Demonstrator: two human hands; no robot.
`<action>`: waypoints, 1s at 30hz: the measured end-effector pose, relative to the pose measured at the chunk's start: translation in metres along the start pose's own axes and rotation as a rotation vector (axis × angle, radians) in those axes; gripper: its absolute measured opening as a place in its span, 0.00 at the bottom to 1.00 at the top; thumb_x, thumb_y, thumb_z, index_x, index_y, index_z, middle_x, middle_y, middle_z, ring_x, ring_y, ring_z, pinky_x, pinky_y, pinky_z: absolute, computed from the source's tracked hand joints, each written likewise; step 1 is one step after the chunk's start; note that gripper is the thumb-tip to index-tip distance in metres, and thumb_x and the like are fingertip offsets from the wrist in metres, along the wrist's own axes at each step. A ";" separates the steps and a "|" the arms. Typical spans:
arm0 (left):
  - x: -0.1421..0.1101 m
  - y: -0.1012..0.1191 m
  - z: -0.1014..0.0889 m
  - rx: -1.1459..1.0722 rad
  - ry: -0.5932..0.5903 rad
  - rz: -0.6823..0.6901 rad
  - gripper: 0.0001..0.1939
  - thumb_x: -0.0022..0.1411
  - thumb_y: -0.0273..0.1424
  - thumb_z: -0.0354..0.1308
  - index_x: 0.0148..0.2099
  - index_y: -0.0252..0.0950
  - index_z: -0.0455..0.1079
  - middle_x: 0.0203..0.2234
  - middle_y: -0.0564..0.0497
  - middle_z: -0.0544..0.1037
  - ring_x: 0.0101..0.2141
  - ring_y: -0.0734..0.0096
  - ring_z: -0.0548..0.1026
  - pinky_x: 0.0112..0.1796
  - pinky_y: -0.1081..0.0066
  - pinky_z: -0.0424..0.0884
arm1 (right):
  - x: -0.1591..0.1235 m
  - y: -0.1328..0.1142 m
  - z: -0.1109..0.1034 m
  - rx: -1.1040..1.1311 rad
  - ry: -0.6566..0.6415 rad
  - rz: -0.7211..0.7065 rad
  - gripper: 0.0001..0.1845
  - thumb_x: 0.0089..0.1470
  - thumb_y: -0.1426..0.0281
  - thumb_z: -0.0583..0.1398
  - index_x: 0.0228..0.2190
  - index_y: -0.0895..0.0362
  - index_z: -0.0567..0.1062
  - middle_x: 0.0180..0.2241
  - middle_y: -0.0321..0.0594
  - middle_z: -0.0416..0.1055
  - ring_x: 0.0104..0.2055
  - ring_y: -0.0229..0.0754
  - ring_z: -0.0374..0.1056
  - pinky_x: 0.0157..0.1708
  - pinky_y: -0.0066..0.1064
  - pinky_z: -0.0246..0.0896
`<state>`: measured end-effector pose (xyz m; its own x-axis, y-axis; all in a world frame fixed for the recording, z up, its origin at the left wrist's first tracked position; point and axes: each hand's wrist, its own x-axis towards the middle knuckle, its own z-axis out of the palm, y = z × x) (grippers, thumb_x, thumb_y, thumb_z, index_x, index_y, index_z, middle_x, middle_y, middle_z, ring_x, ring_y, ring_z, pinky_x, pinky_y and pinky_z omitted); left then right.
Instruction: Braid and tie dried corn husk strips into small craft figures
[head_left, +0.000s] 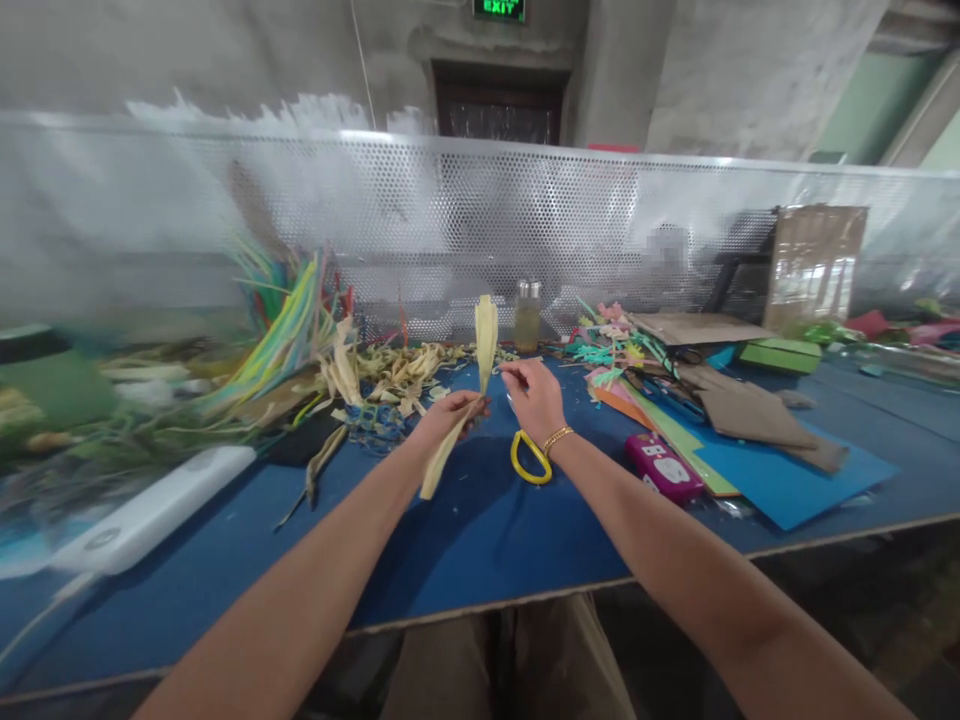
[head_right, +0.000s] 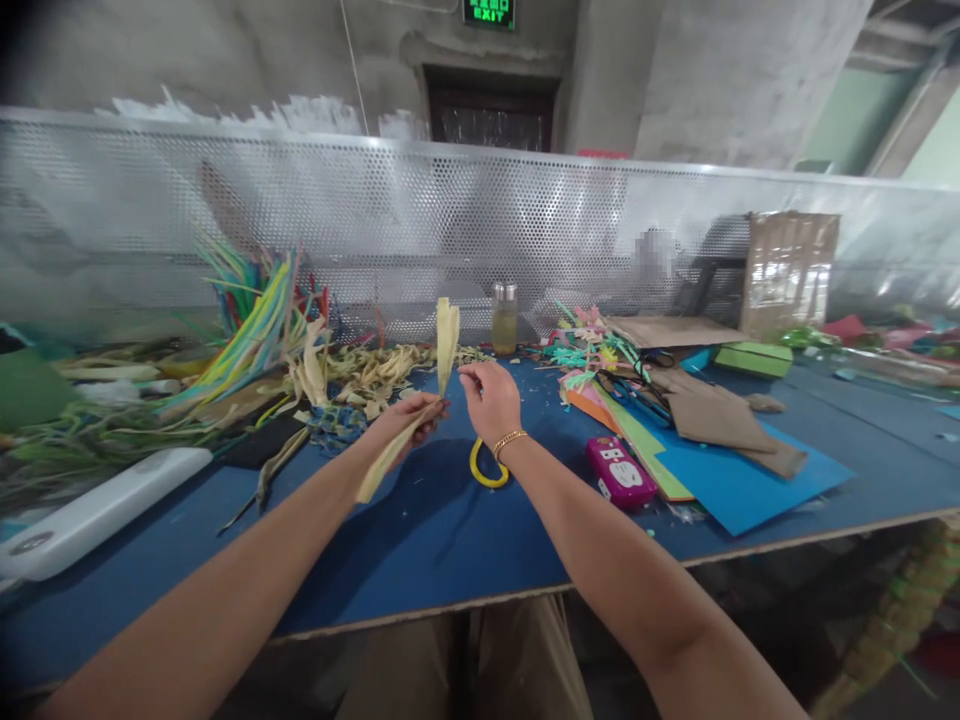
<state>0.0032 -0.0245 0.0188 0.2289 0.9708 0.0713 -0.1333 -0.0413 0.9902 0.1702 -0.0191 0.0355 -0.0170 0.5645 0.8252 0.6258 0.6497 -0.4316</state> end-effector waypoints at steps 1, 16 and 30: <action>0.000 0.001 0.001 0.017 -0.020 -0.012 0.19 0.42 0.40 0.68 0.34 0.33 0.73 0.26 0.51 0.75 0.17 0.84 0.61 0.16 0.79 0.50 | 0.001 0.001 -0.001 0.002 0.006 0.014 0.09 0.57 0.68 0.55 0.34 0.56 0.75 0.32 0.41 0.72 0.34 0.41 0.66 0.38 0.33 0.61; -0.004 0.002 0.009 0.169 -0.038 0.034 0.18 0.39 0.39 0.69 0.32 0.34 0.73 0.21 0.53 0.74 0.19 0.79 0.64 0.21 0.76 0.58 | 0.000 -0.002 0.003 0.123 -0.015 0.157 0.07 0.48 0.66 0.61 0.24 0.56 0.70 0.27 0.37 0.69 0.28 0.38 0.63 0.32 0.30 0.61; 0.000 0.002 0.002 -0.243 0.065 -0.066 0.14 0.42 0.32 0.69 0.31 0.32 0.70 0.23 0.55 0.71 0.17 0.87 0.60 0.16 0.83 0.53 | -0.008 -0.016 0.006 0.167 -0.180 0.024 0.11 0.59 0.67 0.52 0.36 0.56 0.74 0.37 0.41 0.74 0.38 0.40 0.69 0.40 0.30 0.61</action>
<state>0.0047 -0.0246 0.0205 0.1835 0.9830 -0.0078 -0.3496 0.0727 0.9341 0.1561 -0.0310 0.0340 -0.1512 0.6529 0.7422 0.4905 0.7014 -0.5171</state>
